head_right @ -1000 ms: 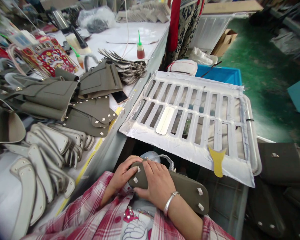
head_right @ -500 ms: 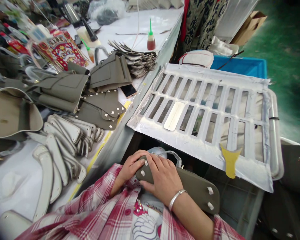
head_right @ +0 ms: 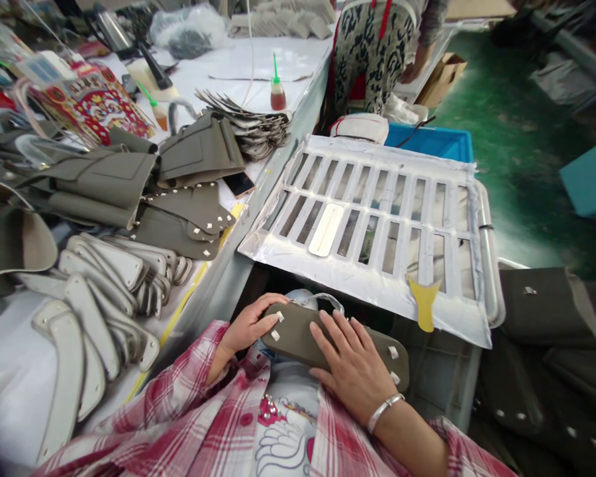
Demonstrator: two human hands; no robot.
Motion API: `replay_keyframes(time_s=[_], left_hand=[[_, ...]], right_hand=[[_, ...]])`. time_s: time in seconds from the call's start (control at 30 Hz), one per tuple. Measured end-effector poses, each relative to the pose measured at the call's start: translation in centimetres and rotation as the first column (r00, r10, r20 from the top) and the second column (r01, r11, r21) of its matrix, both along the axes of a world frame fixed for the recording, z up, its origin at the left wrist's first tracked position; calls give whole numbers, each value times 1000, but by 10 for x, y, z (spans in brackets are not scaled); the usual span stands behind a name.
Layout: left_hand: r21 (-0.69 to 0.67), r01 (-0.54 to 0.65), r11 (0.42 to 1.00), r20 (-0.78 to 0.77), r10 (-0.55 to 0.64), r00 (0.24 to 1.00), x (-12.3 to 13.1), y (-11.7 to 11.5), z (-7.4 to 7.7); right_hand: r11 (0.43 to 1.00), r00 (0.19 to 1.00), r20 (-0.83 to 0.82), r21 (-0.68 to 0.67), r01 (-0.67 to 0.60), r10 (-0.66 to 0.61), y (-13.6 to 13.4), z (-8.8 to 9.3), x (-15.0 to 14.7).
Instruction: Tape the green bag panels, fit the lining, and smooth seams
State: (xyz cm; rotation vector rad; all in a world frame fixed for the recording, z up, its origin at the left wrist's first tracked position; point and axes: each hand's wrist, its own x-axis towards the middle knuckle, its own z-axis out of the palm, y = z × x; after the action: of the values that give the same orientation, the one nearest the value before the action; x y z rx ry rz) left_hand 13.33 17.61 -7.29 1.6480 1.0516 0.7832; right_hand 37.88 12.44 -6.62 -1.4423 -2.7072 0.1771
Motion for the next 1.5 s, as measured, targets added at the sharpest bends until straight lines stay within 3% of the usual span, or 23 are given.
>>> replay_keyframes(time_s=[0.1, 0.17, 0.3, 0.53, 0.67, 0.77, 0.97, 1.07, 1.17, 1.37, 1.5], left_hand=[[74, 55, 996, -130, -45, 990, -6, 2, 9], [149, 175, 973, -249, -135, 959, -10, 3, 16], [265, 446, 855, -400, -324, 858, -13, 8, 20], [381, 517, 767, -447, -336, 829, -16, 15, 7], [321, 558, 765, -594, -296, 748, -9, 10, 25], [306, 555, 773, -694, -217, 686, 16, 4, 39], [277, 525, 805, -713, -194, 673, 71, 5, 22], [237, 520, 821, -726, -206, 656, 75, 12, 19], [186, 529, 828, -728, -246, 641, 75, 20, 26], [126, 517, 847, -709, -287, 644, 87, 27, 38], [99, 530, 842, -680, -332, 654, 79, 25, 40]], right_hand=[[999, 1000, 15, 33, -2, 1, -3, 0, 4], [999, 1000, 14, 51, -12, 11, -3, 0, 4], [998, 1000, 4, 59, -19, 19, -2, -2, 4], [998, 999, -44, 52, -20, 22, 1, -4, 7], [999, 999, -38, 33, -29, 30, 2, 0, 8], [1000, 998, -56, 15, -28, 28, 2, 5, 6], [997, 995, -103, -78, 7, -15, 10, 17, 33], [992, 993, -86, -103, 68, -77, 14, 14, 55], [993, 991, -106, -95, 74, -84, 16, 7, 67], [987, 982, -154, -133, 85, -106, 18, 7, 69], [982, 979, -149, -150, 115, -137, 13, 12, 70]])
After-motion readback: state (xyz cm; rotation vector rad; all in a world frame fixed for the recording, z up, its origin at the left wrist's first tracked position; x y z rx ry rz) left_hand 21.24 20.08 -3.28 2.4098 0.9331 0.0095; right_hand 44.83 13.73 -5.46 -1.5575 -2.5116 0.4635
